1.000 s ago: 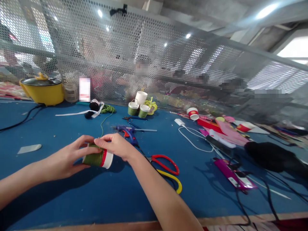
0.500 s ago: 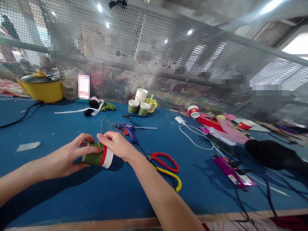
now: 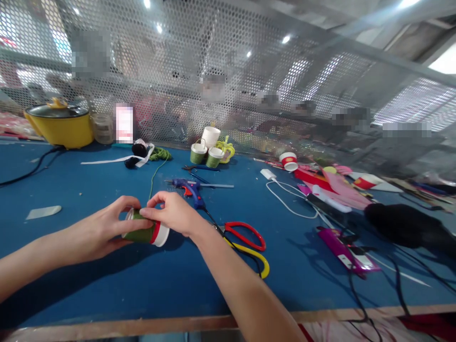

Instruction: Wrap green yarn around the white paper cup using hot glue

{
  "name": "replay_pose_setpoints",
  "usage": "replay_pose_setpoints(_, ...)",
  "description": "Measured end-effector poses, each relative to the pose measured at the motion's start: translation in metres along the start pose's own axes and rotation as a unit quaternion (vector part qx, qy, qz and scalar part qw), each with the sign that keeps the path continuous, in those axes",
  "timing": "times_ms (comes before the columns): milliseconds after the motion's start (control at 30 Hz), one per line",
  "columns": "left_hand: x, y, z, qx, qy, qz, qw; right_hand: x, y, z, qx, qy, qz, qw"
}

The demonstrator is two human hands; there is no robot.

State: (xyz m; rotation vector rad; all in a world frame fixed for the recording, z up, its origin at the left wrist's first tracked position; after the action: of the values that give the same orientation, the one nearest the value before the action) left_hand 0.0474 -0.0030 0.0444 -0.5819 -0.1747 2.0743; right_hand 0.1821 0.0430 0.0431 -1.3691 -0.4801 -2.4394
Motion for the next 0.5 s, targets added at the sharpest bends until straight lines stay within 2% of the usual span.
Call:
replay_pose_setpoints(100, 0.001, 0.001, 0.000, -0.003, 0.008, 0.000, 1.000, 0.007, 0.001, 0.001, -0.011, 0.041, 0.045, 0.998)
replay_pose_setpoints(200, 0.006, 0.002, 0.000, -0.010, 0.031, 0.017, 0.999, 0.010, 0.003, 0.008, -0.080, 0.047, 0.074, 0.993)
replay_pose_setpoints(300, 0.013, 0.002, 0.003, -0.024, 0.081, 0.055, 0.995, 0.010, 0.003, 0.015, -0.130, -0.008, 0.089, 0.988)
replay_pose_setpoints(500, 0.019, 0.001, 0.002, -0.021, 0.171, 0.099, 0.980, 0.008, 0.003, 0.021, -0.148, -0.079, 0.113, 0.979)
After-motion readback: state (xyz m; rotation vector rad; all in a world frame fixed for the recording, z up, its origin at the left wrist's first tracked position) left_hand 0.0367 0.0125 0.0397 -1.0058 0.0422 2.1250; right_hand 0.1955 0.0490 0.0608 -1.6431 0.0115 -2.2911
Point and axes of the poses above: each hand's wrist, its own y-axis away from the middle knuckle, its own z-axis out of the back of the hand, x = y × z, the point moved 5 cm from there along -y, towards the middle knuckle, and after that the axes turned 4 degrees about y, right-handed, at the moved point
